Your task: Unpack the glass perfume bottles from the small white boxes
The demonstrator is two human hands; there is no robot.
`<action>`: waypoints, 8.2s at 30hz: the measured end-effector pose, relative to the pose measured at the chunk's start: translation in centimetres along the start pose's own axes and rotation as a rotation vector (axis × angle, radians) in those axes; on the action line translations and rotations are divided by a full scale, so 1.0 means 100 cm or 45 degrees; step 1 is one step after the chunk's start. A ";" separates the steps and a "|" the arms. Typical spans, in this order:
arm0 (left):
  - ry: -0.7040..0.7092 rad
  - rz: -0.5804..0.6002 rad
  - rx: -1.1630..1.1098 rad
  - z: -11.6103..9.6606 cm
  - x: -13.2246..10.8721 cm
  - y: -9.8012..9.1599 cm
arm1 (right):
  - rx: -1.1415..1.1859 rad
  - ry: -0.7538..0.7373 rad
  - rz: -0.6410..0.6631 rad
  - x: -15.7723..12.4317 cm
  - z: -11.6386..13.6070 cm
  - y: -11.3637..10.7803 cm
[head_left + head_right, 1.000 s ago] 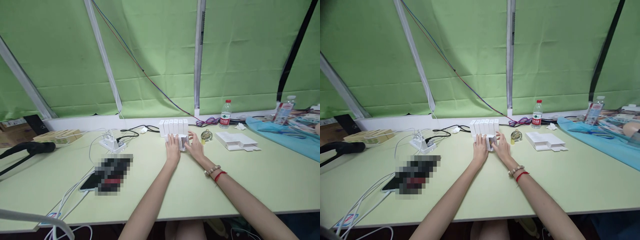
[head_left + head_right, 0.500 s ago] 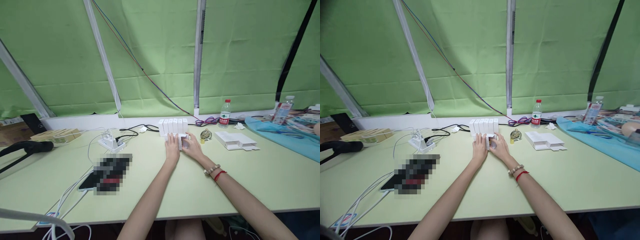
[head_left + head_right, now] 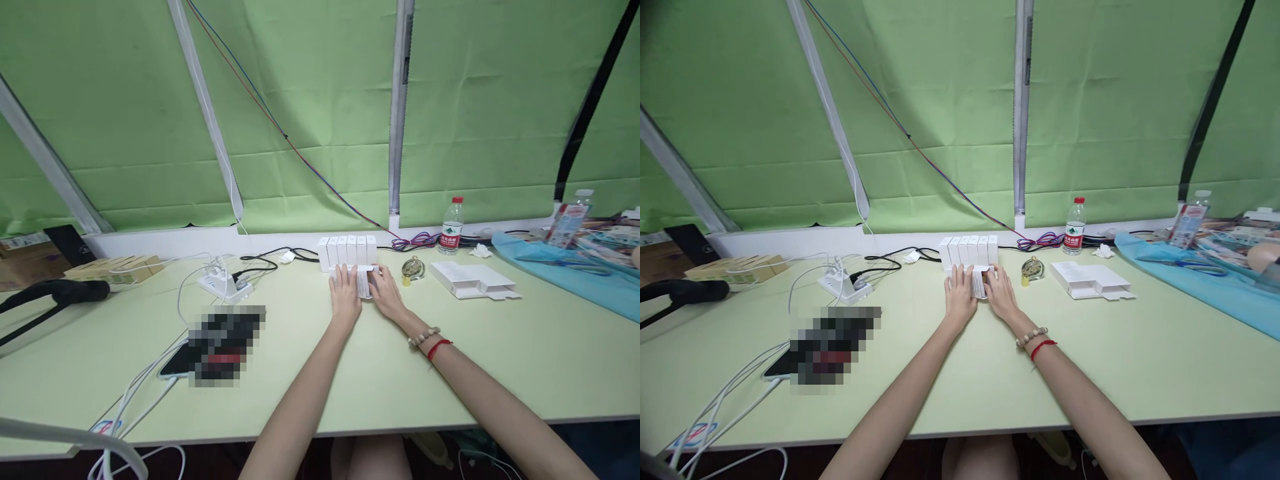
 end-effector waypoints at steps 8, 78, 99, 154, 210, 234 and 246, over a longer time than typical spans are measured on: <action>-0.200 -0.059 -0.016 0.023 0.000 -0.007 | 0.132 0.036 -0.062 0.000 -0.001 -0.009; 0.079 -0.062 -0.037 0.005 0.006 -0.003 | 0.398 0.090 0.078 0.000 -0.013 0.006; 0.002 -0.039 -0.107 0.016 0.006 0.000 | 0.069 0.074 0.254 -0.005 -0.006 0.009; -0.012 -0.037 -0.107 0.016 0.004 -0.002 | -0.042 0.089 0.303 -0.004 0.006 0.017; -0.104 0.010 -0.137 0.021 0.008 0.001 | 0.844 0.429 0.564 -0.008 -0.022 0.034; -0.098 0.015 -0.077 0.020 0.008 0.001 | 0.915 0.500 0.609 -0.013 -0.035 0.031; -0.071 -0.038 -0.008 0.018 0.007 -0.005 | 1.122 0.515 0.407 -0.007 -0.043 0.035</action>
Point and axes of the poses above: each hand's wrist, its own x-axis towards the middle knuckle, its own y-axis out of the palm, z = x × y, the point moved 10 cm from there along x, towards the middle knuckle, and after that the axes turned 8 degrees about -x, right-handed, at the moved point
